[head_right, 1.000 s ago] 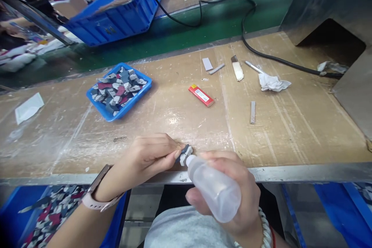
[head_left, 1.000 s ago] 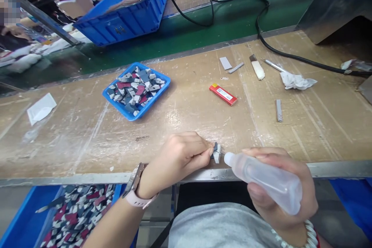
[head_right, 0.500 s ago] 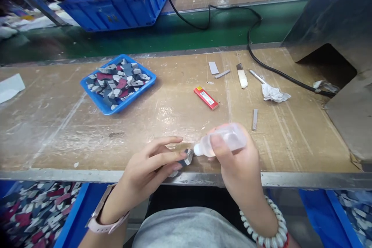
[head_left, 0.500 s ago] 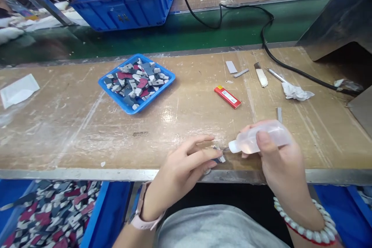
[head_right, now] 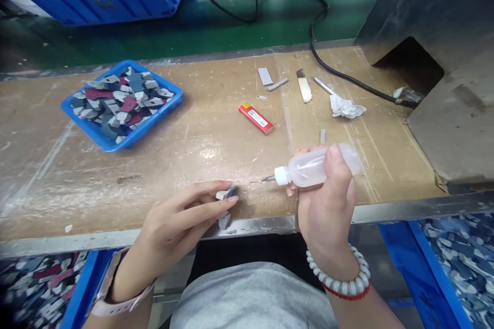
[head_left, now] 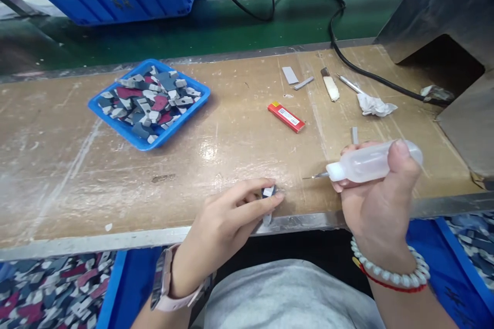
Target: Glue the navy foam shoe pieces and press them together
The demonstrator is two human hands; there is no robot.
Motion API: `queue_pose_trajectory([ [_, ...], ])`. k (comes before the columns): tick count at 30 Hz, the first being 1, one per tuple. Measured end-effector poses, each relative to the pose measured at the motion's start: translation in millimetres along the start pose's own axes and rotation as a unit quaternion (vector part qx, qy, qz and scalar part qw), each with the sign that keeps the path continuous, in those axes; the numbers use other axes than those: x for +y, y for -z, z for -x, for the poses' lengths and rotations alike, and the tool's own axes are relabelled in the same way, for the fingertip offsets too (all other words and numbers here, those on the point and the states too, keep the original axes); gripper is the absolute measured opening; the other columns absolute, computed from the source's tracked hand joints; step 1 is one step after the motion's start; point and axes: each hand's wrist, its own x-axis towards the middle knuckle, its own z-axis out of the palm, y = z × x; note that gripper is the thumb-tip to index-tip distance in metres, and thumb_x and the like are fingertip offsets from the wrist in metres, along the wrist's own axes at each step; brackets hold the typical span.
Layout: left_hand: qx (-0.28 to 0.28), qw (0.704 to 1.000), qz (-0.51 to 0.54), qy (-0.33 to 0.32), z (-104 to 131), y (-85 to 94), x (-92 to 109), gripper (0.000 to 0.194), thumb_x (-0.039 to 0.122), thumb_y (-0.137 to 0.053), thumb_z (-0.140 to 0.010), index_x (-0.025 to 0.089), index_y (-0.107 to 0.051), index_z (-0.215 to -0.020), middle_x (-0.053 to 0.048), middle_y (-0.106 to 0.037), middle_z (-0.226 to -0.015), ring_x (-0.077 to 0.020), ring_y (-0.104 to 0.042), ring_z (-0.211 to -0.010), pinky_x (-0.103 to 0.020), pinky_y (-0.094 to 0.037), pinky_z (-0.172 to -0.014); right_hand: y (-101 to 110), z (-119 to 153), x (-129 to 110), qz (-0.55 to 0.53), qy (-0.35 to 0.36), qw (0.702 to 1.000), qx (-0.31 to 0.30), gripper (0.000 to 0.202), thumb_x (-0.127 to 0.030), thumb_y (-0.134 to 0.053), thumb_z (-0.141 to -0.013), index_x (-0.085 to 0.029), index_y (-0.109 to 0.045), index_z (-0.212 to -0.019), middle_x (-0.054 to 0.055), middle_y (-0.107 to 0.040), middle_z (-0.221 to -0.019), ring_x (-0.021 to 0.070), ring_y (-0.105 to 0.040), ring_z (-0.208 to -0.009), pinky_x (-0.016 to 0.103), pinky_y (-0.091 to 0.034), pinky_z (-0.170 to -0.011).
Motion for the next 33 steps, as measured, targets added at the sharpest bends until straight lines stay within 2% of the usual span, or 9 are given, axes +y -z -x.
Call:
queue_pose_trajectory([
  [3, 0.028, 1.0, -0.001, 0.005, -3.0, -0.8, 0.4, 0.03, 0.006, -0.057, -0.092, 0.025, -0.071, -0.11, -0.008, -0.065, -0.121, -0.0113, -0.065, -0.084, -0.024, -0.056, -0.07, 6.7, 8.8, 0.7, -0.002, 0.002, 1.0, -0.004, 0.028, -0.046, -0.061, -0.084, -0.02, -0.063, -0.073, -0.001, -0.06, -0.06, 0.012, -0.051, -0.041, 0.025, -0.04, -0.032],
  [6, 0.065, 0.997, -0.033, -0.002, -4.3, -2.6, -1.1, 0.03, 0.006, -0.069, -0.085, 0.028, -0.073, -0.105, -0.007, -0.063, -0.126, -0.0185, -0.06, -0.106, -0.036, -0.056, -0.088, 9.8, 15.3, 2.5, -0.002, 0.004, 1.0, -0.004, 0.026, -0.046, -0.065, -0.08, -0.02, -0.063, -0.076, -0.001, -0.062, -0.063, 0.0131, -0.053, -0.044, 0.025, -0.041, -0.033],
  [10, 0.053, 0.996, -0.067, 0.0, -8.5, -4.3, -6.2, 0.026, 0.017, -0.075, -0.081, 0.03, -0.073, -0.104, -0.008, -0.06, -0.134, -0.0291, -0.046, -0.132, -0.056, -0.048, -0.103, 11.0, 16.6, 4.1, 0.004, 0.002, 1.0, -0.01, 0.027, -0.046, -0.071, -0.075, -0.02, -0.063, -0.077, 0.0, -0.062, -0.063, 0.0154, -0.055, -0.047, 0.026, -0.04, -0.031],
  [13, 0.043, 0.997, -0.062, 0.018, -12.1, -5.8, -10.0, 0.025, 0.025, -0.077, -0.08, 0.029, -0.074, -0.104, -0.009, -0.055, -0.141, -0.0333, -0.034, -0.143, -0.064, -0.041, -0.108, 10.9, 18.5, 5.5, 0.022, 0.017, 1.0, -0.001, 0.026, -0.045, -0.071, -0.076, -0.02, -0.063, -0.077, 0.001, -0.062, -0.063, 0.0159, -0.055, -0.048, 0.026, -0.038, -0.031],
  [18, 0.057, 0.996, -0.047, 0.055, -12.3, -8.8, -12.1, 0.027, 0.028, -0.079, -0.077, 0.029, -0.076, -0.103, -0.009, -0.054, -0.144, -0.0344, -0.027, -0.147, -0.066, -0.034, -0.113, 13.4, 25.3, 14.6, 0.087, 0.116, 0.989, 0.013, 0.026, -0.042, -0.078, -0.072, -0.021, -0.064, -0.076, -0.001, -0.061, -0.067, 0.0177, -0.061, -0.058, 0.03, -0.048, -0.042],
  [22, 0.066, 0.994, -0.018, 0.082, -10.2, -10.8, -11.0, 0.029, 0.029, -0.08, -0.076, 0.028, -0.076, -0.105, -0.011, -0.056, -0.142, -0.0351, -0.028, -0.146, -0.067, -0.032, -0.113, 14.7, 30.2, 19.1, 0.12, 0.208, 0.969, -0.06, 0.027, -0.034, -0.08, -0.071, -0.018, -0.066, -0.087, 0.0, -0.067, -0.077, 0.0184, -0.067, -0.069, 0.033, -0.056, -0.062],
  [25, 0.063, 0.993, 0.006, 0.101, -9.2, -11.2, -10.4, 0.03, 0.031, -0.079, -0.077, 0.031, -0.076, -0.107, -0.011, -0.057, -0.14, -0.0365, -0.03, -0.146, -0.072, -0.028, -0.113, 13.1, 33.5, 17.8, 0.146, 0.283, 0.942, -0.109, 0.03, -0.031, -0.078, -0.073, -0.016, -0.065, -0.094, 0.0, -0.069, -0.081, 0.0171, -0.068, -0.075, 0.03, -0.056, -0.064],
  [29, 0.061, 0.991, 0.021, 0.116, -8.9, -10.4, -10.7, 0.03, 0.032, -0.079, -0.077, 0.032, -0.075, -0.107, -0.011, -0.056, -0.142, -0.0375, -0.028, -0.146, -0.076, -0.024, -0.112, 11.0, 37.2, 15.7, 0.185, 0.279, 0.93, -0.152, 0.034, -0.029, -0.078, -0.074, -0.018, -0.063, -0.102, 0.001, -0.07, -0.089, 0.0185, -0.068, -0.082, 0.031, -0.058, -0.067],
  [33, 0.059, 0.99, 0.028, 0.124, -8.6, -9.4, -11.5, 0.032, 0.032, -0.079, -0.077, 0.034, -0.075, -0.108, -0.01, -0.055, -0.142, -0.0376, -0.027, -0.147, -0.077, -0.023, -0.111, 9.0, 38.2, 15.8, 0.198, 0.272, 0.928, -0.16, 0.029, -0.023, -0.074, -0.077, -0.018, -0.062, -0.103, 0.0, -0.07, -0.091, 0.0174, -0.069, -0.086, 0.029, -0.058, -0.072],
])
